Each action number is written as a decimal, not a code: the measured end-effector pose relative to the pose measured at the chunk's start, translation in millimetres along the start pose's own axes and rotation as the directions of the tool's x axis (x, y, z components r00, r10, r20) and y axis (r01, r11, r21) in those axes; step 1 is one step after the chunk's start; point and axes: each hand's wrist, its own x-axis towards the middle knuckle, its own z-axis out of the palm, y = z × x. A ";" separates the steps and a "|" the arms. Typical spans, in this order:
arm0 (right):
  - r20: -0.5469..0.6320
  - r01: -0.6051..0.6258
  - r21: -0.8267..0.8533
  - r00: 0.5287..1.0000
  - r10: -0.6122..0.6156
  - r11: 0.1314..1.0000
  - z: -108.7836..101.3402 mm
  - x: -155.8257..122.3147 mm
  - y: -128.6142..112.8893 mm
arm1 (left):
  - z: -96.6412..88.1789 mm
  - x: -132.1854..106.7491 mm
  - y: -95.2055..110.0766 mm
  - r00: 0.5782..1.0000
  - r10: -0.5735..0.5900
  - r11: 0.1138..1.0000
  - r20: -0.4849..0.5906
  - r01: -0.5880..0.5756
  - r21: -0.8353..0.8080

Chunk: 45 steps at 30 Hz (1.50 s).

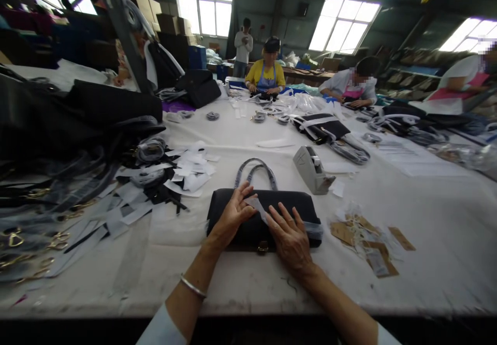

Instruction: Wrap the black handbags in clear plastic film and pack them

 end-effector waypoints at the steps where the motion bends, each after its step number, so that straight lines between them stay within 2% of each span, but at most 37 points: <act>1: 0.017 -0.006 0.003 1.000 0.006 1.000 -0.6 0.8 0.0 | 1.2 1.7 -1.3 0.999 -0.010 0.997 -0.031 0.012 0.082; 4: 0.035 -0.012 0.006 0.999 0.012 1.000 -1.0 2.8 -0.3 | 5.6 5.6 -4.0 0.992 0.004 0.925 -0.127 0.045 0.377; 6: 0.029 -0.030 -0.003 0.999 0.030 1.000 -0.1 3.9 -1.1 | 9.1 5.4 -3.3 0.988 0.016 0.877 -0.155 0.060 0.476; 10: -0.007 -0.095 0.004 0.995 0.095 0.995 3.2 6.6 -4.2 | 15.7 1.5 1.8 0.992 -0.059 0.901 -0.111 0.101 0.422; 13: -0.021 -0.087 -0.010 0.996 0.087 0.996 3.9 8.7 -6.6 | 18.3 2.6 3.8 0.988 -0.101 0.900 -0.115 0.140 0.413; 18: -0.017 -0.080 -0.031 0.997 0.080 0.996 1.8 11.6 -8.7 | 15.4 10.5 5.1 0.975 0.005 0.988 -0.222 0.030 0.151; 21: -0.012 -0.099 -0.016 0.995 0.098 0.995 2.4 12.4 -7.6 | 11.2 11.3 10.1 0.966 0.017 0.986 -0.257 0.027 0.166; 24: -0.026 -0.127 0.005 0.992 0.127 0.992 5.1 14.1 -6.4 | 6.6 12.4 16.2 0.976 0.023 0.931 -0.218 0.058 0.359; 27: -0.048 -0.163 0.016 0.985 0.164 0.986 7.5 17.2 -6.7 | 2.5 16.8 19.0 0.974 0.066 0.783 -0.215 0.083 0.616; 29: -0.050 -0.171 0.010 0.984 0.171 0.985 7.8 18.9 -7.4 | 1.0 20.0 18.0 0.968 0.097 0.695 -0.229 0.099 0.712; 33: -0.024 -0.128 -0.037 0.992 0.127 0.991 5.5 18.9 -8.4 | 2.3 22.6 10.9 0.961 0.147 0.646 -0.236 0.087 0.758; 37: 0.008 -0.083 -0.066 0.996 0.084 0.994 4.3 20.2 -7.4 | 5.2 24.8 3.4 0.956 0.217 0.593 -0.197 0.031 0.805; 42: 0.037 -0.179 -0.013 0.983 0.180 0.984 7.1 26.7 -1.7 | -3.7 33.3 5.7 0.955 0.204 0.576 -0.217 0.062 0.815; 45: 0.073 -0.172 0.026 0.983 0.169 0.985 8.0 27.2 3.2 | -8.6 35.5 8.5 0.956 0.200 0.566 -0.214 0.065 0.822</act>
